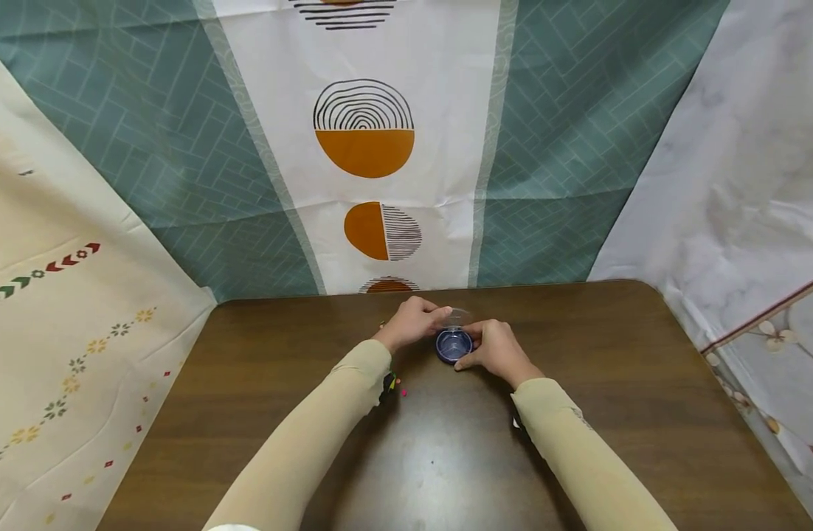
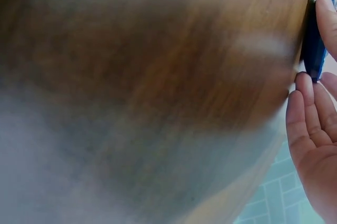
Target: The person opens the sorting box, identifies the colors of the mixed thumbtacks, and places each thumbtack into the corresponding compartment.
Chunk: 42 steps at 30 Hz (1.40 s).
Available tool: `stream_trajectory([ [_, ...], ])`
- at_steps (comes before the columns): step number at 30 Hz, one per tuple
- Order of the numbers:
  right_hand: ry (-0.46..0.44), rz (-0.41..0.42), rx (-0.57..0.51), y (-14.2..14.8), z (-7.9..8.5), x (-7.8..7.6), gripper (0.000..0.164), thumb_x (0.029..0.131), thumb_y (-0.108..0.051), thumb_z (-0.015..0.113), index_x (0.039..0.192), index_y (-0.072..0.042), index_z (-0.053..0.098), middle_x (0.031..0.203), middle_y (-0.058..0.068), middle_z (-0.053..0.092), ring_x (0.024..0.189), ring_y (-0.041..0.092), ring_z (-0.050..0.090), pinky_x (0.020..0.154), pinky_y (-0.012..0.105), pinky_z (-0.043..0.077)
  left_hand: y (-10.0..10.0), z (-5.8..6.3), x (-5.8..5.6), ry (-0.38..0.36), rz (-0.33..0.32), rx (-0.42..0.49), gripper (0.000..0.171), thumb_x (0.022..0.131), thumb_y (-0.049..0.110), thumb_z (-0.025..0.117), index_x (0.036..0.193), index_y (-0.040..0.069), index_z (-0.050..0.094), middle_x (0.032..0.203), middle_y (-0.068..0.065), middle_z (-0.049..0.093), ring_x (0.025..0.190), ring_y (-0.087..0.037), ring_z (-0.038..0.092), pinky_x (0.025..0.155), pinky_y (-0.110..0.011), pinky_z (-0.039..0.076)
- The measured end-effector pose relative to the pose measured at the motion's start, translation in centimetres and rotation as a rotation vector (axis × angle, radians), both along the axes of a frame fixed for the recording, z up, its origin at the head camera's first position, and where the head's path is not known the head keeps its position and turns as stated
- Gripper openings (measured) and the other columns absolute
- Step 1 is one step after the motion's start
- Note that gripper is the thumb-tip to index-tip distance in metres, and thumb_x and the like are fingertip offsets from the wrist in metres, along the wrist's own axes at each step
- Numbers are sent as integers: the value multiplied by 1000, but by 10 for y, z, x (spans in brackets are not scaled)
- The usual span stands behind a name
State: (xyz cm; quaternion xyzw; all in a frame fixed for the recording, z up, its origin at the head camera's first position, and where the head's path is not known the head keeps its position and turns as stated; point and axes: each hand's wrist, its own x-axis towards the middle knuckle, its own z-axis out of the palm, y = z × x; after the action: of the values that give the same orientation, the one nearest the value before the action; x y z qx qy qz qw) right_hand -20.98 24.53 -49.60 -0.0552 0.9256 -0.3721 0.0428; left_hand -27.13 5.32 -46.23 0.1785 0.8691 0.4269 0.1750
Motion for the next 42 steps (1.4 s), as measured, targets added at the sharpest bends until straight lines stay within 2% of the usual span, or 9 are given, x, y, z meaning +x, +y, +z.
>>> stream_trajectory([
  [4,6,29,34,-4,2,-2,74,52,-32,91,117,-9,66,97,4,71,77,11,63,67,26,53,-2,2,0,-52,42,48,48,90,47,55,101,3,71,88,-15,72,78,-22,67,64,-25,51],
  [12,1,72,87,-8,6,-5,72,53,-35,90,117,-11,67,85,-1,69,72,12,57,63,26,49,-6,0,-1,-119,89,112,53,90,48,56,103,-2,70,93,-16,71,90,-28,68,75,-33,55],
  [16,-5,81,113,-10,6,-6,73,53,-37,90,117,-11,66,84,-1,69,72,11,57,64,26,49,-7,-1,-1,-139,90,142,53,90,46,57,106,-3,68,97,-19,70,92,-30,67,78,-38,55],
  [19,-6,92,118,-11,7,-6,74,54,-38,90,117,-9,66,89,2,70,73,11,59,65,27,52,-9,-1,-2,-136,79,143,53,89,46,57,108,-2,68,98,-19,70,92,-30,67,77,-37,55],
  [24,2,96,134,-10,9,-6,75,55,-40,89,118,-9,65,95,4,71,75,11,60,66,28,53,-21,9,-8,-47,94,104,48,90,48,56,107,6,69,96,-15,70,89,-28,68,71,-31,55],
  [28,8,87,154,-5,10,-6,75,54,-41,89,119,-10,65,97,4,71,77,12,61,69,30,53,-37,25,-11,106,123,69,39,92,44,55,108,11,70,95,-11,71,86,-24,67,70,-31,52],
  [33,17,103,198,-1,12,-6,78,54,-42,88,120,-8,64,102,7,71,82,13,61,76,35,52,-63,39,-10,277,147,14,28,93,32,57,110,15,70,105,1,70,93,-13,63,81,-32,52],
  [38,28,120,226,-3,14,-5,78,55,-42,88,120,-6,64,104,8,71,88,15,63,80,37,52,-93,37,-9,370,175,-58,24,92,28,58,108,14,71,107,2,69,101,-14,62,86,-32,51],
  [42,2,123,232,-5,15,-2,78,56,-42,88,121,-6,63,108,10,69,93,18,64,82,39,52,-115,30,-4,396,170,-120,22,91,24,60,106,13,71,104,0,70,97,-15,63,82,-33,52],
])
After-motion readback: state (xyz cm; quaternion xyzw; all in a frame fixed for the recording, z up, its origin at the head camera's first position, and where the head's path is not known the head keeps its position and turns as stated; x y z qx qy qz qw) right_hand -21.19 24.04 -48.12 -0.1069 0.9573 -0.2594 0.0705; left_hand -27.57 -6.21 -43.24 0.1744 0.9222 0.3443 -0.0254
